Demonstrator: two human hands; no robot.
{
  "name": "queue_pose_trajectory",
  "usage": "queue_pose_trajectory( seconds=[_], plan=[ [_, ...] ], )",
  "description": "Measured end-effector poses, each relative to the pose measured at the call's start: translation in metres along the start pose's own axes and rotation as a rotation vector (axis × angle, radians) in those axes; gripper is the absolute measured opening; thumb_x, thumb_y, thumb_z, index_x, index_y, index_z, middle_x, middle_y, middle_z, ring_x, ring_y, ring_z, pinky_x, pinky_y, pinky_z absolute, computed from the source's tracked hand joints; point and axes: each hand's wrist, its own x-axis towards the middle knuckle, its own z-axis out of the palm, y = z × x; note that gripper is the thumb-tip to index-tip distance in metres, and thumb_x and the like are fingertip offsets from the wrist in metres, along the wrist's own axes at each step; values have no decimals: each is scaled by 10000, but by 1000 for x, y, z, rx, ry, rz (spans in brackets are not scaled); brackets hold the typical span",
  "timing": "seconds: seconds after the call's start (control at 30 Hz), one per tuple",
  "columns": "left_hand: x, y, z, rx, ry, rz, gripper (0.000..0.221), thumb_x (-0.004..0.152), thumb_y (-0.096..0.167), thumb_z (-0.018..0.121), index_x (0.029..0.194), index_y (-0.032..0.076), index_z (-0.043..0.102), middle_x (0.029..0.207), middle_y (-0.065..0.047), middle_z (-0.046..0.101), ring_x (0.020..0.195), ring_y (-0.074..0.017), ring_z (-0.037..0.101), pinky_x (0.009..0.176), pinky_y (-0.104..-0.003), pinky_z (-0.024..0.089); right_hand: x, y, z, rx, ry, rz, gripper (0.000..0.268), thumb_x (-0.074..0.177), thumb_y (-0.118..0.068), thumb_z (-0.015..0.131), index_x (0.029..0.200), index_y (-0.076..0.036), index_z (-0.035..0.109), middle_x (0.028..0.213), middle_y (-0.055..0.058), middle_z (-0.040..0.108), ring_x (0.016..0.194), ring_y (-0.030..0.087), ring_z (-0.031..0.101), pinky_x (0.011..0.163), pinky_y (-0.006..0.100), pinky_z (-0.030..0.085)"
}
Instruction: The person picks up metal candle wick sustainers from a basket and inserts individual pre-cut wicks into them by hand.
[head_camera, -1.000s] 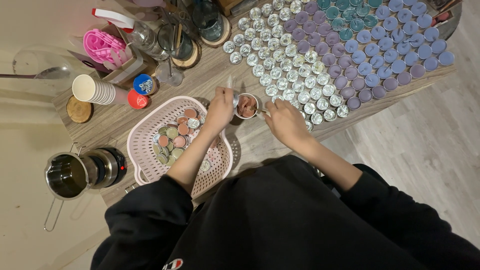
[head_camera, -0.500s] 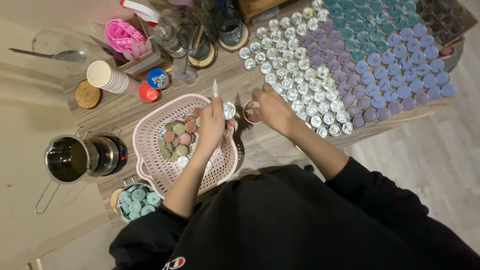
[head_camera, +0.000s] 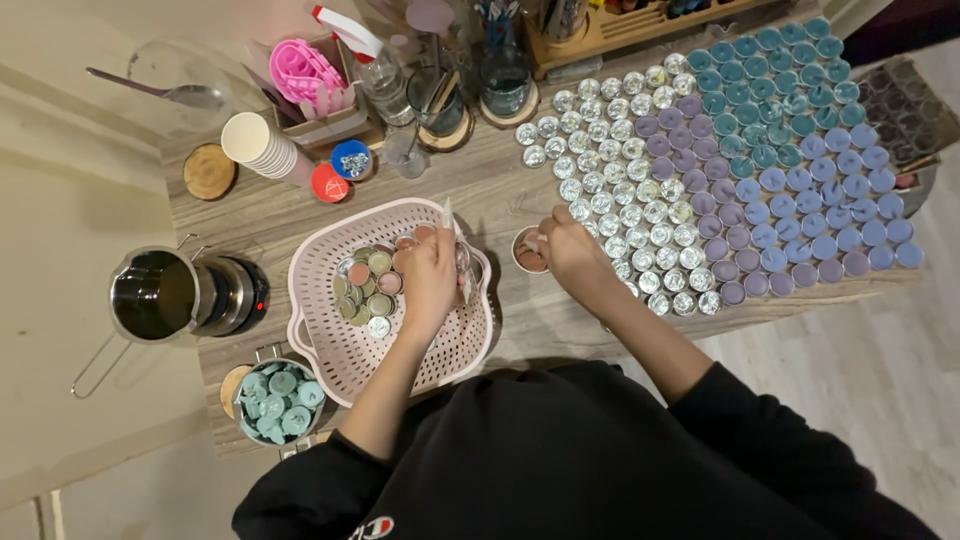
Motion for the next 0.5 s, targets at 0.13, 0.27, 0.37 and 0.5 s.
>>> queue_pose_trajectory(
  seconds=[0.13,0.27,0.37,0.5],
  plan=[
    [20,3,16,121,-39,-7,510,1073,379,448,784,9,647,557,-33,597,465,-110,618,465,-294,474,-3,3,1,14,-7,6,179,944,-153,654,1033,-1,680,1122,199,590,975,433,653,861,512,510],
    [69,-3,43,243,-64,97,491,1083,377,417,865,19,672,568,-70,653,517,-201,688,531,-363,520,-19,6,9,67,36,57,283,924,-226,686,1124,-26,671,1128,196,589,896,396,685,839,478,543],
    [111,-22,67,364,-91,209,463,1079,340,419,880,11,677,580,-111,677,560,-272,699,628,-423,542,-32,10,12,2,236,-142,505,905,-221,735,1291,61,570,1179,252,577,947,422,663,824,465,552],
    [157,-77,101,488,-287,111,378,1055,252,393,949,-21,631,634,-146,688,600,-319,714,683,-456,583,-49,14,12,180,130,275,621,939,-315,695,1407,36,488,1183,225,567,746,283,694,736,403,566]
  ],
)
